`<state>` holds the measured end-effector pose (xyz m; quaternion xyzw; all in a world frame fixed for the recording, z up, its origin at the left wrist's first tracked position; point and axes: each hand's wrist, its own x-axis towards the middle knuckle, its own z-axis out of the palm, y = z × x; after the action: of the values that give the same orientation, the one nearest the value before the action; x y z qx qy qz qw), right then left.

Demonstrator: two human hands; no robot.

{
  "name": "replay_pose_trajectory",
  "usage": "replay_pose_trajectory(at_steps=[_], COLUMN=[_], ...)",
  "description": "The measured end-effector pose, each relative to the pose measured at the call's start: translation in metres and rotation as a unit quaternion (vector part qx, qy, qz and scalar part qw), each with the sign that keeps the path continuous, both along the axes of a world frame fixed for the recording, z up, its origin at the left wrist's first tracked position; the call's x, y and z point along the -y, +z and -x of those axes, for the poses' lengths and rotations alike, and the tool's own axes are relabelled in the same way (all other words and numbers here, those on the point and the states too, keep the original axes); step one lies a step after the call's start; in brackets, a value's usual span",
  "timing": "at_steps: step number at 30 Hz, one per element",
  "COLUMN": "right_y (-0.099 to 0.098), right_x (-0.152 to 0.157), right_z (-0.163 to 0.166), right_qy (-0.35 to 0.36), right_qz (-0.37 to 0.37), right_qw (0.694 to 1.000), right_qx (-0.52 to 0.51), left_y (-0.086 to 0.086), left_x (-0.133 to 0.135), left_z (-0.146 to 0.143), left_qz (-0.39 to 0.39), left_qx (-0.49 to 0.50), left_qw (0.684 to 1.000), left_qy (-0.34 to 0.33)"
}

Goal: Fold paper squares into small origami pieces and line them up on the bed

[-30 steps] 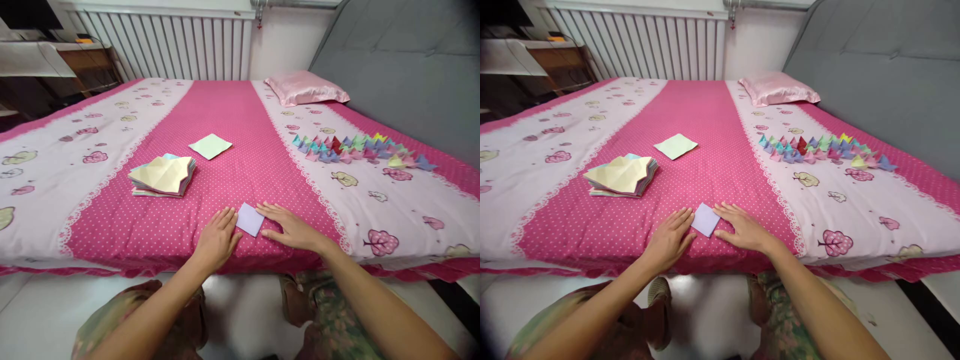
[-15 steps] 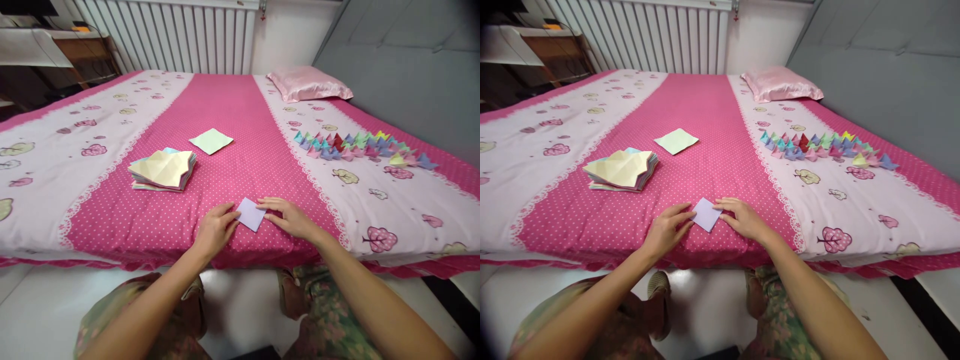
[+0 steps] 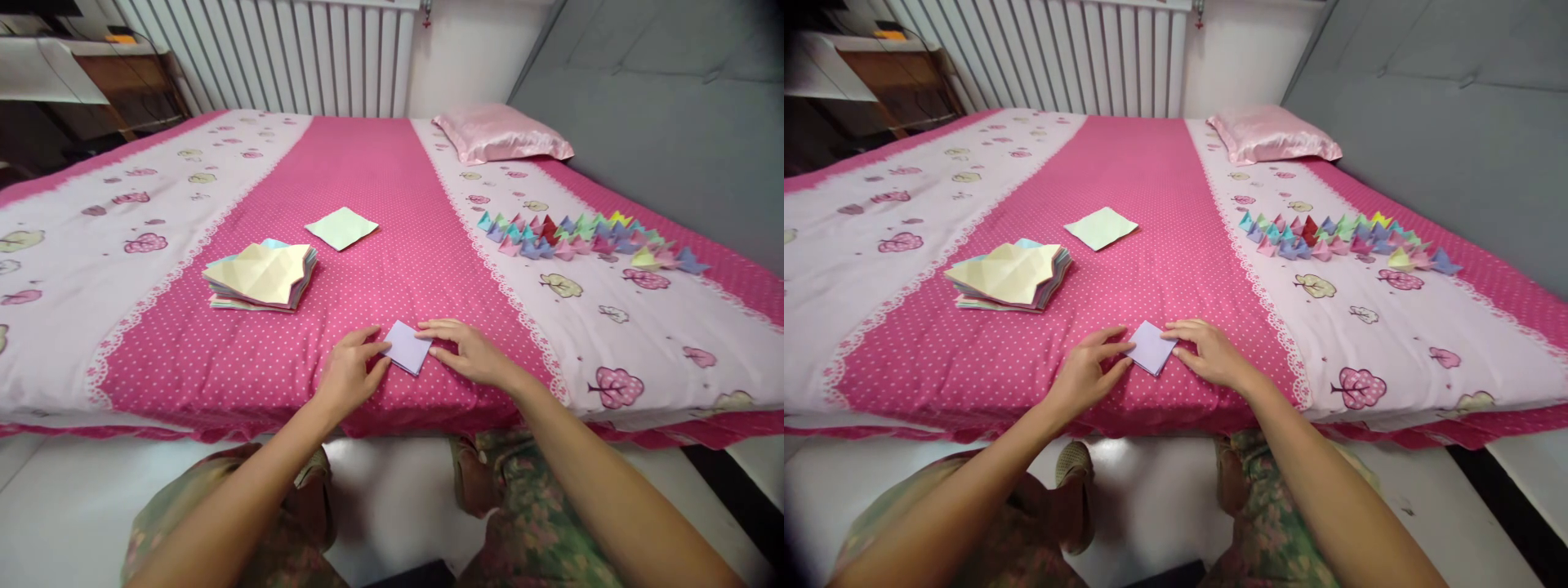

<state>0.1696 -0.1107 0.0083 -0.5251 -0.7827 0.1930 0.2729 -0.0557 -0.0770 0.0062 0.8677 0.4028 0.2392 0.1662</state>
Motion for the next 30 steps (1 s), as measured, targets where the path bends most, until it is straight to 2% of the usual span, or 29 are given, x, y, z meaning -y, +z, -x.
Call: replay_pose_trajectory(at_steps=[7,14,22,30], right_y=[-0.001,0.000,-0.004,-0.008], right_x=[0.000,-0.001,-0.004,-0.005], right_z=[-0.003,-0.003,0.005,0.019], right_qy=[0.012,0.011,-0.058,-0.144], right_qz=[0.003,0.015,0.009,-0.011], right_qw=[1.000,1.000,0.997,0.986], right_qx=[-0.004,-0.017,-0.048,-0.078], left_y=[0.004,0.004,0.005,0.006], left_x=[0.001,0.001,0.001,0.004], left_z=[-0.003,-0.004,-0.005,-0.008], left_qz=[0.041,0.047,0.041,0.024], left_qx=[0.017,0.020,0.034,0.048], left_qw=[0.999,0.998,0.998,0.995], left_qy=[0.021,0.036,0.040,0.089])
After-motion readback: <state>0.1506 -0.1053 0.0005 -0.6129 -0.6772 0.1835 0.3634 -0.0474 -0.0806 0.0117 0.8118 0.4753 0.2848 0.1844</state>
